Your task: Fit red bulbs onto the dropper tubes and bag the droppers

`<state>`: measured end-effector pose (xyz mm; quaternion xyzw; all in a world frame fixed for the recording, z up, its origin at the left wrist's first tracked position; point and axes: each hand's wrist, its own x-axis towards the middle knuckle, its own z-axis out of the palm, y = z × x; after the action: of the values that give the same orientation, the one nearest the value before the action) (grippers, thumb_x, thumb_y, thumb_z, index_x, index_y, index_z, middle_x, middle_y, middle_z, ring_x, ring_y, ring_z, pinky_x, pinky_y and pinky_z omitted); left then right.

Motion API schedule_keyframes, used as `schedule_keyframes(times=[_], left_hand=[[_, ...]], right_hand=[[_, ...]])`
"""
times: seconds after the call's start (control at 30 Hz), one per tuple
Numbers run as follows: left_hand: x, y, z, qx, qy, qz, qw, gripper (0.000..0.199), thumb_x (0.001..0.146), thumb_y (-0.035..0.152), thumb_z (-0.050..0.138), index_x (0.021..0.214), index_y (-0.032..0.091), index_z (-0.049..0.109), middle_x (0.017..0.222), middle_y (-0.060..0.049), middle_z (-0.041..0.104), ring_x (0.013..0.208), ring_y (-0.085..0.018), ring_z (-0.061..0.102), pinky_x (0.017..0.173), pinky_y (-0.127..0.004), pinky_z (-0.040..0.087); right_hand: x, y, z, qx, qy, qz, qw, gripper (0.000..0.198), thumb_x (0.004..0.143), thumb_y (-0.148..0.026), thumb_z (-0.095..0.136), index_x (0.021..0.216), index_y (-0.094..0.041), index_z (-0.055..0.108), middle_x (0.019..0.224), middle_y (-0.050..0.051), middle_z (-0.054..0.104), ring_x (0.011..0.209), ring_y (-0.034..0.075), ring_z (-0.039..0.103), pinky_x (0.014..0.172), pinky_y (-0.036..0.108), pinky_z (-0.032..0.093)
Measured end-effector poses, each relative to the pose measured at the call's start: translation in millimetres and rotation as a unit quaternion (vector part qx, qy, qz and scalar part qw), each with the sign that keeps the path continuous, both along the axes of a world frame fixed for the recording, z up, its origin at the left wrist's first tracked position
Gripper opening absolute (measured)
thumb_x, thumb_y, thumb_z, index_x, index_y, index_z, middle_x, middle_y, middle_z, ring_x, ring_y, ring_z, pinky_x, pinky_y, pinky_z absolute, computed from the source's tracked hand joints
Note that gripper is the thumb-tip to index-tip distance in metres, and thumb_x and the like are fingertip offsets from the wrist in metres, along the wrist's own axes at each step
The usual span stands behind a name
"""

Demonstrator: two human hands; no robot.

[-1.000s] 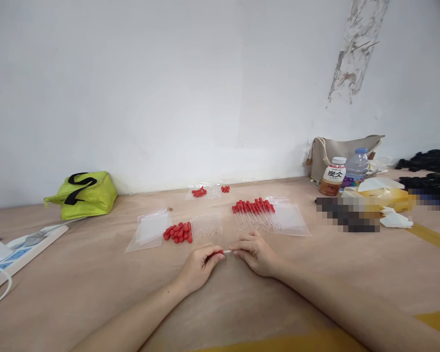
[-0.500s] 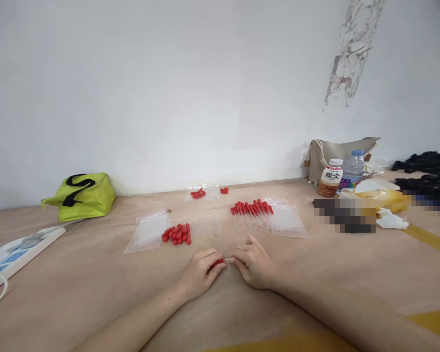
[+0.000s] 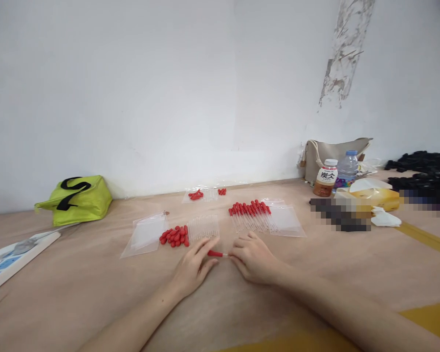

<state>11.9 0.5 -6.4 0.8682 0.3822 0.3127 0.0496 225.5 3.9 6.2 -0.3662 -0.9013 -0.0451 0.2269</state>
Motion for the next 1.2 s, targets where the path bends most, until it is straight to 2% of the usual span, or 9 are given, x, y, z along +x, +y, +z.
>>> schedule_keyframes(times=[0.07,0.2,0.33,0.47,0.73,0.97,1.07,1.2], left_hand=[[0,-1,-0.8,-0.017,-0.02,0.034,0.999,0.043,0.084,0.023,0.047,0.125,0.025,0.036,0.115,-0.007,0.047,0.1,-0.02,0.048,0.086,-0.036,0.04],[2,-1,0.1,-0.047,-0.011,0.013,0.999,0.022,0.083,0.022,0.047,0.105,0.022,0.052,0.103,-0.007,0.051,0.091,-0.019,0.051,0.08,-0.033,0.042],[2,0,2.6,-0.07,0.007,-0.011,0.997,0.015,0.085,0.021,0.044,0.091,0.019,0.057,0.091,-0.005,0.054,0.08,-0.016,0.052,0.073,-0.03,0.043],[0,-1,3.7,-0.077,0.015,-0.027,0.997,0.015,0.085,0.021,0.043,0.09,0.018,0.058,0.085,-0.004,0.055,0.079,-0.016,0.052,0.07,-0.028,0.042],[0,0,3.2,-0.079,0.01,-0.024,0.997,0.016,0.084,0.022,0.045,0.092,0.019,0.058,0.086,-0.005,0.056,0.08,-0.017,0.052,0.07,-0.029,0.042],[-2,2,2.4,-0.08,0.012,-0.022,0.996,0.016,0.084,0.022,0.045,0.092,0.02,0.059,0.087,-0.005,0.056,0.081,-0.017,0.052,0.071,-0.029,0.042],[0,1,2.1,-0.078,0.016,-0.021,0.997,0.016,0.084,0.023,0.046,0.091,0.019,0.059,0.085,-0.005,0.056,0.08,-0.017,0.052,0.071,-0.029,0.042],[1,1,4.5,-0.056,0.011,-0.003,0.998,0.015,0.084,0.025,0.046,0.09,0.02,0.058,0.085,-0.004,0.057,0.079,-0.017,0.052,0.071,-0.028,0.041]], right_hand=[[7,14,1,-0.05,0.047,-0.059,0.996,0.022,0.081,-0.021,0.043,0.08,-0.019,0.065,0.077,0.005,0.063,0.075,0.016,0.053,0.069,0.028,0.03],[13,56,5,-0.135,0.164,-0.206,0.955,0.025,0.081,-0.027,0.041,0.078,-0.019,0.064,0.079,0.003,0.066,0.073,0.015,0.056,0.063,0.024,0.033],[-3,91,7,-0.125,0.182,-0.305,0.926,0.02,0.078,-0.028,0.045,0.086,-0.019,0.06,0.083,0.004,0.066,0.078,0.017,0.057,0.066,0.025,0.031],[-20,108,0,-0.08,0.136,-0.358,0.92,0.019,0.079,-0.027,0.044,0.09,-0.017,0.056,0.078,0.006,0.065,0.08,0.02,0.058,0.073,0.031,0.027],[-24,113,-12,-0.073,0.074,-0.367,0.925,0.018,0.077,-0.023,0.043,0.087,-0.016,0.056,0.079,0.009,0.064,0.079,0.021,0.057,0.075,0.034,0.023],[-31,103,-5,-0.064,0.083,-0.347,0.932,0.021,0.079,-0.025,0.041,0.088,-0.016,0.058,0.084,0.01,0.064,0.083,0.021,0.057,0.077,0.034,0.023],[-44,98,-2,-0.096,0.101,-0.322,0.936,0.021,0.078,-0.027,0.042,0.087,-0.017,0.059,0.087,0.01,0.065,0.087,0.021,0.056,0.08,0.035,0.024],[-65,96,0,-0.163,0.112,-0.324,0.925,0.025,0.073,-0.029,0.047,0.092,-0.017,0.058,0.088,0.01,0.065,0.088,0.022,0.058,0.077,0.034,0.03]])
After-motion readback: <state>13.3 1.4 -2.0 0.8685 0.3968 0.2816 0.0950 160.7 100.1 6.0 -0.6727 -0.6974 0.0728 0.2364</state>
